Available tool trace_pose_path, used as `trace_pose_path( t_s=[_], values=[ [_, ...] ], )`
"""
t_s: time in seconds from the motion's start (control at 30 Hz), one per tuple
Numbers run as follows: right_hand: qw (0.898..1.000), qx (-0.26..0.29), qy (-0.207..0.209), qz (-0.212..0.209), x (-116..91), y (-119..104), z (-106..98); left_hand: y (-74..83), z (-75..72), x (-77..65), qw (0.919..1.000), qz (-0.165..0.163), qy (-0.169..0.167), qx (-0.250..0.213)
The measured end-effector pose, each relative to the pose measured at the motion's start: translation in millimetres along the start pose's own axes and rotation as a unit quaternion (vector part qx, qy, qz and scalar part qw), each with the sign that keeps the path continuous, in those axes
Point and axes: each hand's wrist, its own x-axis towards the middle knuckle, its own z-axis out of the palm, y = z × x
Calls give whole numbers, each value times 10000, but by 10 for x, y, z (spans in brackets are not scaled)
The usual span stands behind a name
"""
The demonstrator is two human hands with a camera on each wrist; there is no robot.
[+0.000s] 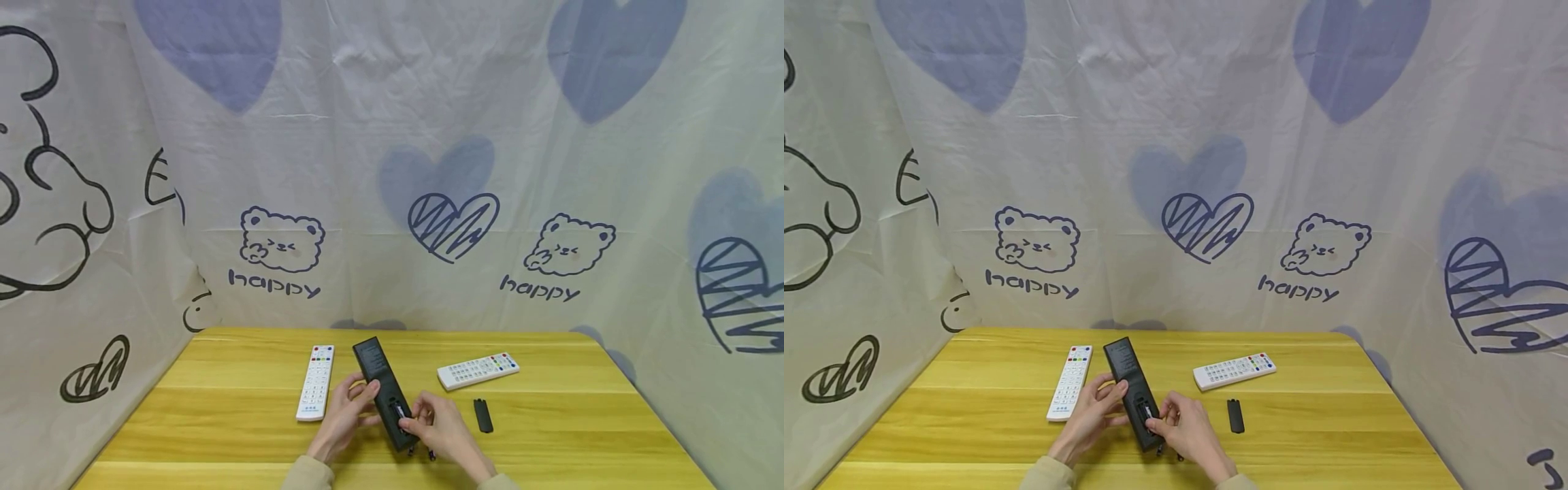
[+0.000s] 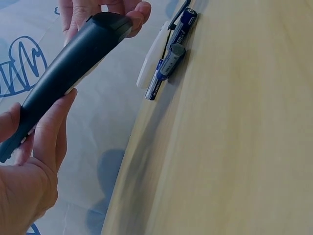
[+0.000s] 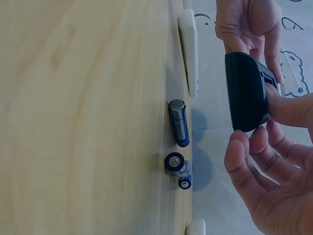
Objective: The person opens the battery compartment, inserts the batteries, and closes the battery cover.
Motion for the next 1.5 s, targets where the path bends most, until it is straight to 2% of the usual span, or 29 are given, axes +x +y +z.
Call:
trace_pose_path(
  t_s=[0.3, 0.53, 0.63, 0.83, 1.0, 1.1, 1.3, 1.5],
  values=[
    [9999, 93, -106, -8, -11, -12, -2, 6, 12, -5, 10000, 23, -8, -22],
    [9992, 190, -339, -1, -10, 4, -27, 7, 33, -8, 9999, 85, 121, 19],
    [9994, 146, -306, 17, 1, 22, -43, 3, 32, -4, 9997, 107, 195, 46],
    [9996, -279, 1, 96, 5, 107, -103, -1, 27, 5, 9995, 98, 287, 60],
    [9932, -1053, -9, 502, -45, 166, -193, 4, 22, -5, 9996, 68, 263, 82],
    [9895, -1233, -222, 721, -70, 188, -241, 11, 23, -9, 9995, 37, 288, 104],
    [9886, -752, -909, 939, -71, 189, -272, 13, 21, -7, 9994, 29, 319, 118],
    [9860, -586, -1208, 994, -78, 189, -235, 15, 24, -12, 9994, 32, 313, 109]
  ],
)
